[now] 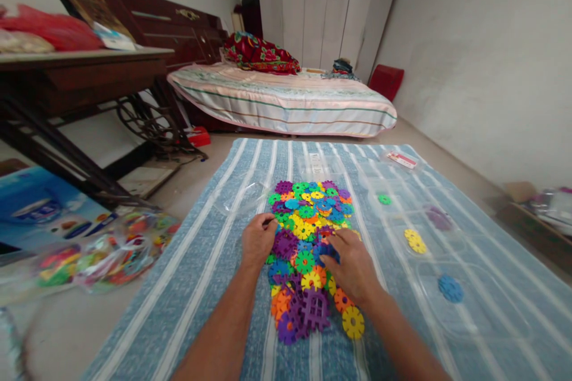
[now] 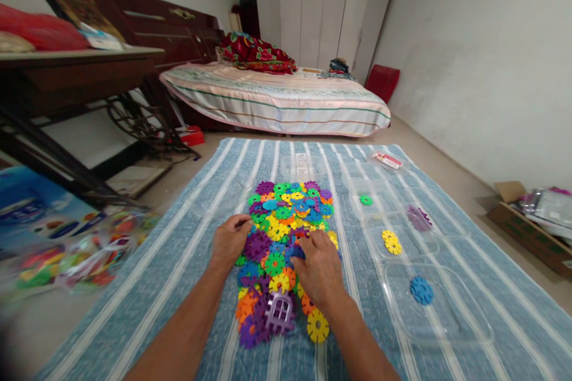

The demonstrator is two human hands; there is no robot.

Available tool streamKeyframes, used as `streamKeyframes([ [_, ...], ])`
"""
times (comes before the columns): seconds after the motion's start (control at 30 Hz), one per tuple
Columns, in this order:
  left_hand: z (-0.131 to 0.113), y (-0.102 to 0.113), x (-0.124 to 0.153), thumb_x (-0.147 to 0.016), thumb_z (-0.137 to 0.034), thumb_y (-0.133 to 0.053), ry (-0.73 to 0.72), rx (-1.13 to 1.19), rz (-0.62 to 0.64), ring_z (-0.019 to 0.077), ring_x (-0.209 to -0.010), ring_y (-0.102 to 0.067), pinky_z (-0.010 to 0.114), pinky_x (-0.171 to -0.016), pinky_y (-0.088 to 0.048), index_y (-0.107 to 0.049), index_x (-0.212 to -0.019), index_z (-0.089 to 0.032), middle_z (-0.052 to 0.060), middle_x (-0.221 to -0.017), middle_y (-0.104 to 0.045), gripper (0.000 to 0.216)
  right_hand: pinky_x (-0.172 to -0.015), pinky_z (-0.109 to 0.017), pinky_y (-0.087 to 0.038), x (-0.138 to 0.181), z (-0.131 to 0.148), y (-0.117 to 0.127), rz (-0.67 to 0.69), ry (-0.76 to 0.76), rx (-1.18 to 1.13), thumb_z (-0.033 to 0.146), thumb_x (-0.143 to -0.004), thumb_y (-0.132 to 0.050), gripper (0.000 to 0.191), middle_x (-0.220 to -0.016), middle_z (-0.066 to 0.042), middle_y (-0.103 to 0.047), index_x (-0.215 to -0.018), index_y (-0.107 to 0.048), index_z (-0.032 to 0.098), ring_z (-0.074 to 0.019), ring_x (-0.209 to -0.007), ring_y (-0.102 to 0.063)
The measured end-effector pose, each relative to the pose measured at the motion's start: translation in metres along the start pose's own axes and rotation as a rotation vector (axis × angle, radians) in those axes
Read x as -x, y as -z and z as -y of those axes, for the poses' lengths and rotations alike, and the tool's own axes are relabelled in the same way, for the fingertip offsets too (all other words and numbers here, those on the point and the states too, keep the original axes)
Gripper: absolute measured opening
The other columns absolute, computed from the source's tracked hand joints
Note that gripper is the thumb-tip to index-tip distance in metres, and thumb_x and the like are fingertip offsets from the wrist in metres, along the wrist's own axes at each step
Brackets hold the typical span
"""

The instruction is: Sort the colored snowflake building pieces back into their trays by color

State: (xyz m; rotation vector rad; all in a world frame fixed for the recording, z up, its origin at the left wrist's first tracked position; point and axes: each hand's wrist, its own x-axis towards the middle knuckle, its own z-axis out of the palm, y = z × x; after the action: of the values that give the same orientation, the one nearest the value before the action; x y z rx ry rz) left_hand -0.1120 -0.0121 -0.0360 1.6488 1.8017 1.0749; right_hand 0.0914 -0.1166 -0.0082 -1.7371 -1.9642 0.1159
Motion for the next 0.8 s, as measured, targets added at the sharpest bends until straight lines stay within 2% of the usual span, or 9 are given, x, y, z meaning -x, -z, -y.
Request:
streamKeyframes([
  [0.1, 0.001, 0.000, 0.000, -0.075, -0.027, -0.053, -0.003, -0.004, 0.008, 0.0162, -0.083, -0.065, 0.027, -0.082, -0.049, -0.064, -0.082, -0.023, 0.000, -0.090, -0.070, 0.013, -0.097, -0.044, -0.039, 0.001, 0.002, -0.006, -0.014, 0.022, 0.022, 0.024, -0.074, -0.067, 0.031, -0.117, -0.012, -0.055, -0.104, -0.063, 0.018, -0.0274, -0.117, -0.045],
  [0.3, 0.001, 0.000, 0.000, -0.076, -0.027, -0.053, 0.009, -0.003, 0.010, 0.0159, -0.083, -0.066, 0.026, -0.081, -0.049, -0.064, -0.083, -0.024, -0.001, -0.090, -0.070, 0.014, -0.100, -0.047, -0.037, 0.007, 0.006, -0.011, -0.072, -0.006, 0.042, 0.019, -0.075, -0.063, 0.029, -0.122, -0.012, -0.053, -0.104, -0.063, 0.018, -0.0273, -0.120, -0.042],
  [0.4, 0.000, -0.001, 0.000, -0.075, -0.027, -0.053, -0.001, -0.010, 0.002, 0.0156, -0.082, -0.066, 0.026, -0.081, -0.049, -0.065, -0.082, -0.023, -0.001, -0.090, -0.070, 0.014, -0.101, -0.048, -0.037, 0.007, 0.015, -0.009, -0.094, 0.027, 0.032, 0.023, -0.079, -0.061, 0.027, -0.125, -0.013, -0.051, -0.105, -0.062, 0.018, -0.0279, -0.123, -0.040],
  [0.5, 0.000, 0.000, 0.000, -0.074, -0.027, -0.053, -0.007, -0.010, -0.003, 0.0155, -0.080, -0.066, 0.025, -0.080, -0.049, -0.065, -0.082, -0.022, 0.000, -0.090, -0.070, 0.015, -0.101, -0.048, -0.036, 0.006, 0.029, -0.008, -0.036, 0.082, 0.018, 0.029, -0.077, -0.066, 0.029, -0.130, -0.015, -0.047, -0.103, -0.063, 0.018, -0.0306, -0.129, -0.033],
  [0.6, -0.001, 0.000, 0.000, -0.074, -0.028, -0.053, -0.017, -0.010, 0.000, 0.0154, -0.078, -0.066, 0.026, -0.080, -0.049, -0.065, -0.081, -0.023, 0.000, -0.090, -0.070, 0.015, -0.102, -0.050, -0.034, 0.005, 0.041, -0.009, 0.025, 0.092, 0.014, 0.027, -0.075, -0.068, 0.025, -0.134, -0.015, -0.044, -0.098, -0.064, 0.018, -0.0315, -0.131, -0.029],
  [0.7, 0.000, 0.000, 0.000, -0.074, -0.028, -0.053, -0.017, -0.006, -0.003, 0.0158, -0.079, -0.066, 0.027, -0.081, -0.049, -0.065, -0.082, -0.024, -0.001, -0.089, -0.071, 0.015, -0.104, -0.048, -0.032, 0.006, 0.046, -0.013, 0.002, 0.080, -0.012, 0.020, -0.077, -0.064, 0.014, -0.131, -0.013, -0.047, -0.090, -0.065, 0.018, -0.0286, -0.131, -0.030],
  [0.8, 0.002, 0.000, -0.001, -0.074, -0.029, -0.053, -0.011, 0.004, -0.001, 0.0159, -0.080, -0.066, 0.026, -0.080, -0.050, -0.065, -0.083, -0.023, 0.000, -0.089, -0.071, 0.016, -0.104, -0.042, -0.034, 0.007, 0.042, -0.014, -0.064, 0.089, -0.077, 0.014, -0.077, -0.060, 0.007, -0.116, -0.008, -0.057, -0.079, -0.065, 0.019, -0.0238, -0.123, -0.041],
])
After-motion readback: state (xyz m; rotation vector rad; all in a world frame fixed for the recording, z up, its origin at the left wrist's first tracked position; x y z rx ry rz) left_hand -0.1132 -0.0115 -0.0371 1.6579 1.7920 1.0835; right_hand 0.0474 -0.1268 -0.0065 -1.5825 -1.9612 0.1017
